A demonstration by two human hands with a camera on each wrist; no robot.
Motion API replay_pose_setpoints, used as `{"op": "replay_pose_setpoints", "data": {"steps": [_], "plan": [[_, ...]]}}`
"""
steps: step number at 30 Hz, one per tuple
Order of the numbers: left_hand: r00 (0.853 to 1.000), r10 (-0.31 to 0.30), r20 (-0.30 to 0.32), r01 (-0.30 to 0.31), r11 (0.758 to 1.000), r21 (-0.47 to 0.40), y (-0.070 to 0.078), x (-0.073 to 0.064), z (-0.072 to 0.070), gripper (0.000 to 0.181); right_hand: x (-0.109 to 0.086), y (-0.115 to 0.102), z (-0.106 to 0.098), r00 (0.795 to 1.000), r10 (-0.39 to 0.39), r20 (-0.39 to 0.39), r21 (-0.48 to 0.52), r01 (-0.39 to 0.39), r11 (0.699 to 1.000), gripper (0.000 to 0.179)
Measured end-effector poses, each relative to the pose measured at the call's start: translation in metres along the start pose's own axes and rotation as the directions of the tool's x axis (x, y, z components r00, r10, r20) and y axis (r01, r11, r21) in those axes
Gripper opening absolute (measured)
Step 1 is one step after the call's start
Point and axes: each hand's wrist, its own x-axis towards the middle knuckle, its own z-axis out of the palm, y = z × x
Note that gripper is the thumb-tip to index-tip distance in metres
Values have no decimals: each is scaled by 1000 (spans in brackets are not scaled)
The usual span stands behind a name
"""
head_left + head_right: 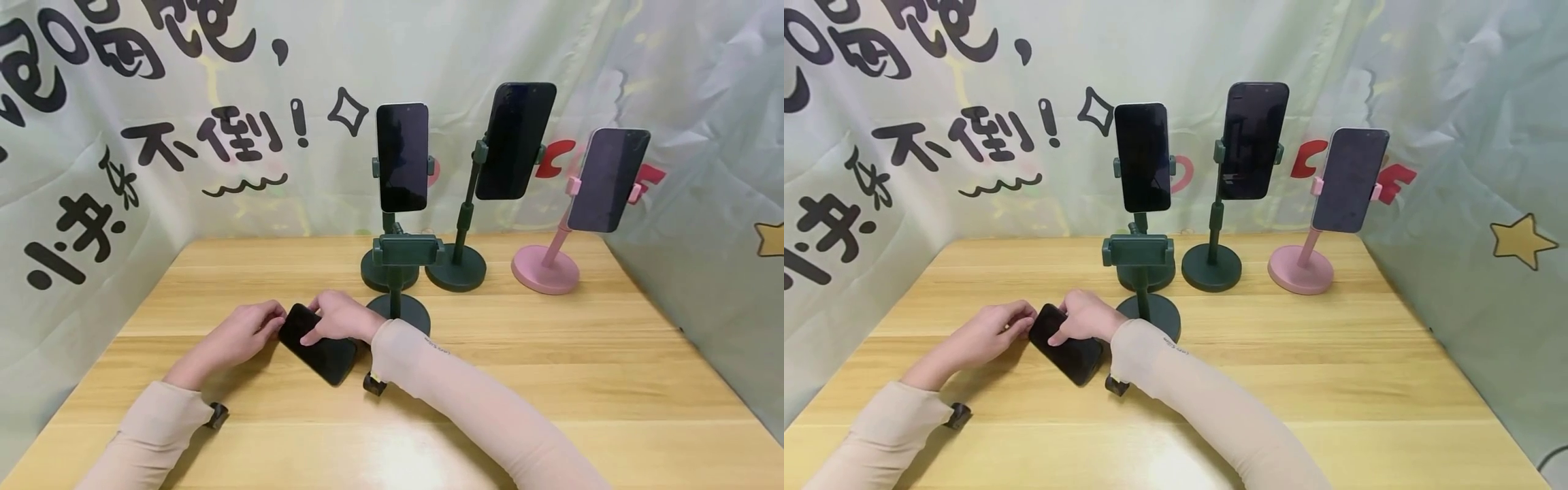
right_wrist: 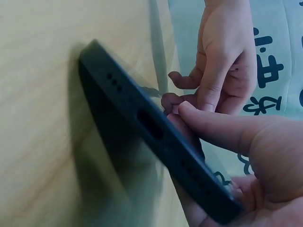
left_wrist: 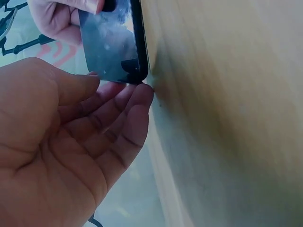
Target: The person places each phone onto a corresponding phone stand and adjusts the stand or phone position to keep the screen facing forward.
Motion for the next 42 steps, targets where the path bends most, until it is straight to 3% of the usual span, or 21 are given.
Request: {"op": "replay_pose_setpoints", "data": {"steps": [3, 7, 15, 20, 29, 42], "plan": [[1000, 4, 8, -4, 1000, -21, -1, -1, -2, 13, -1, 2, 0, 999, -31, 26, 6, 31, 1000, 35], [1000, 8, 18, -7, 997, -81, 0, -3, -7, 15, -4, 6, 0, 996, -52, 67, 90, 46, 995, 32], [999, 2, 43, 6, 983, -184, 0, -5, -17, 25, -16, 8, -3, 991, -111, 76, 258, 88, 962, 54], [998, -14, 63, 29, 967, -254, -2, -5, -22, 30, -25, 7, -7, 982, -180, 54, 281, 158, 947, 53], [1000, -5, 31, 12, 974, -227, -3, -7, -29, 26, -46, -5, -20, 944, -330, 14, 238, 317, 918, 37], [1000, 11, 6, -9, 979, -203, -1, -7, -31, 13, -71, -23, -40, 918, -397, 4, 375, 366, 852, 31]]}}
